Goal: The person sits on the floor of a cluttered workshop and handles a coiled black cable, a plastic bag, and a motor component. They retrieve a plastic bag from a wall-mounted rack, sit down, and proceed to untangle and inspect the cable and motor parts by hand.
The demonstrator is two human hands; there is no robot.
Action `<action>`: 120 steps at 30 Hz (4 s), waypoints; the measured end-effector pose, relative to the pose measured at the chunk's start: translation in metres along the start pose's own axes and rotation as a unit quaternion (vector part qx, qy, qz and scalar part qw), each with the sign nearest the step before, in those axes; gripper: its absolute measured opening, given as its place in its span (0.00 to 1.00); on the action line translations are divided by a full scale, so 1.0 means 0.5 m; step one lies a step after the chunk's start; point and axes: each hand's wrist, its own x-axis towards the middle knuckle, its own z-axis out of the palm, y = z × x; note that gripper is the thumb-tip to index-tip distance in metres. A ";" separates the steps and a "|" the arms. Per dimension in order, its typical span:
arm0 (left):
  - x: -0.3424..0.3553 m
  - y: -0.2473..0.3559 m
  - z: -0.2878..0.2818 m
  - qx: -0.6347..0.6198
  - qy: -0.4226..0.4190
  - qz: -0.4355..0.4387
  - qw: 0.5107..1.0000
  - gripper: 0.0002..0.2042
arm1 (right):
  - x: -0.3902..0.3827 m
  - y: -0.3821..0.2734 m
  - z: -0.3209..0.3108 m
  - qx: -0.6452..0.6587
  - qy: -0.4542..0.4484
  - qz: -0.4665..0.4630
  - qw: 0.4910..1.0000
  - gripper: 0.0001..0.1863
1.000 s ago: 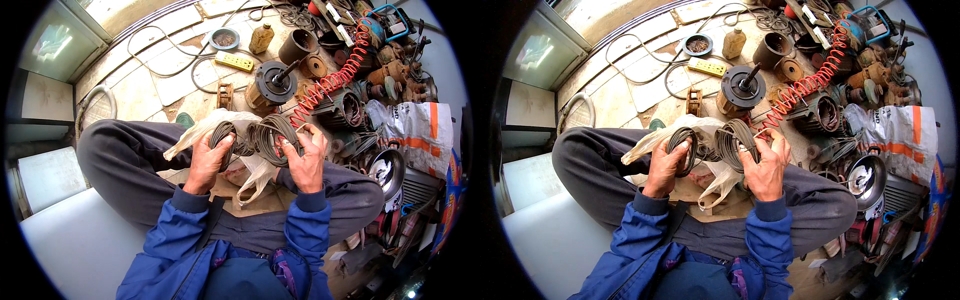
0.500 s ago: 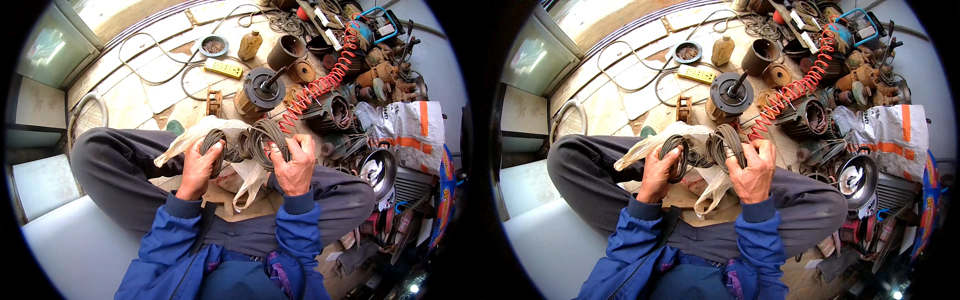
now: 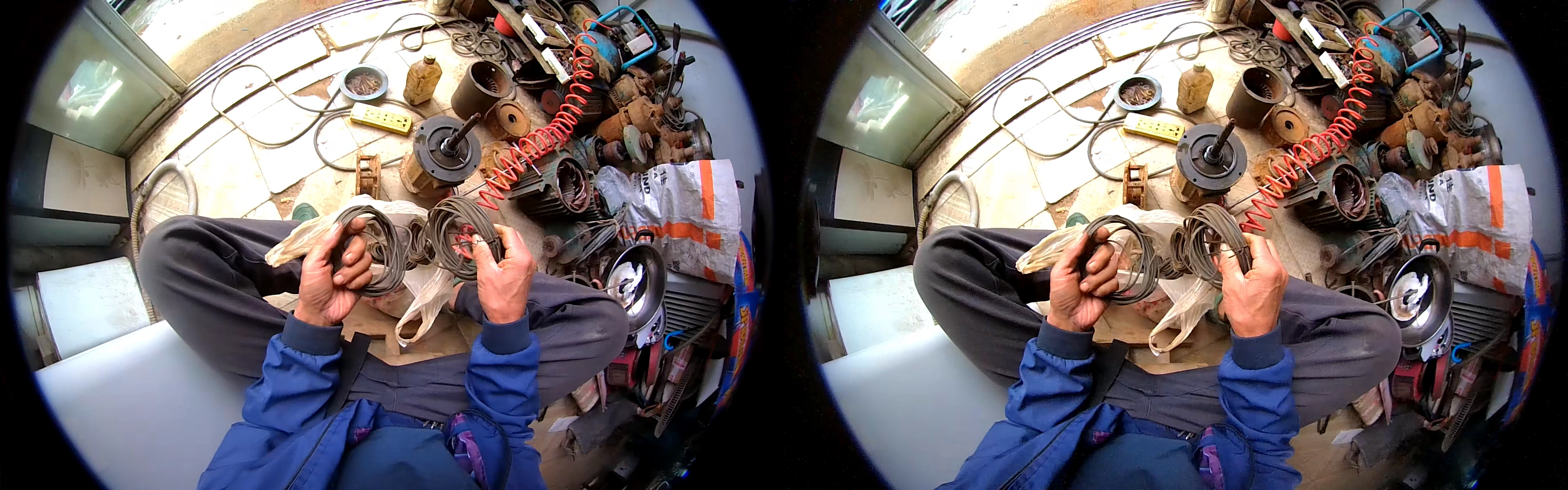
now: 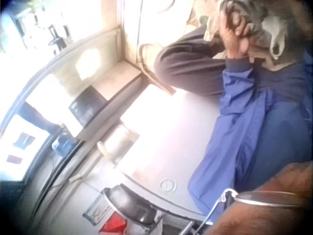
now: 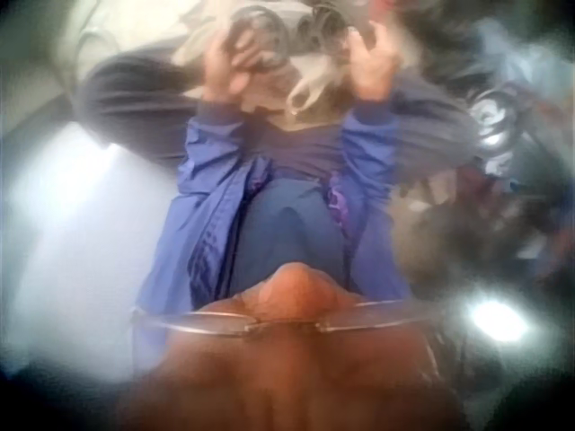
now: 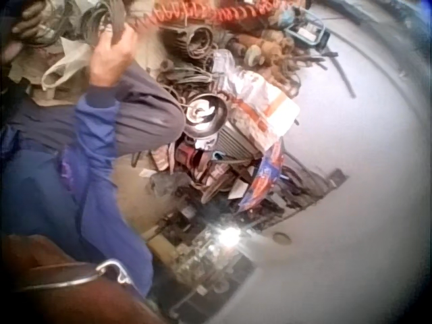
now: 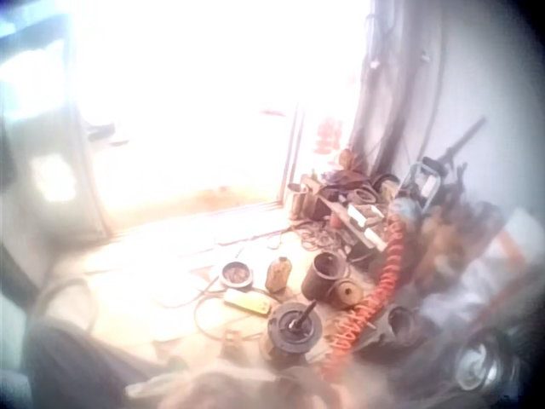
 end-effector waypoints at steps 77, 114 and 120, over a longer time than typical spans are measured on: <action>0.009 0.019 0.137 0.385 -0.070 -0.061 0.918 0.28 | 0.109 -0.113 -0.030 0.003 -0.434 -0.338 0.835 0.18; 0.015 0.096 0.148 0.508 0.195 0.044 0.838 0.28 | 0.646 -0.012 0.591 -0.242 -0.249 -0.111 0.931 0.09; 0.071 0.102 0.061 0.297 0.323 -0.011 0.898 0.30 | 0.747 0.127 0.821 -0.271 -0.245 -0.194 0.910 0.06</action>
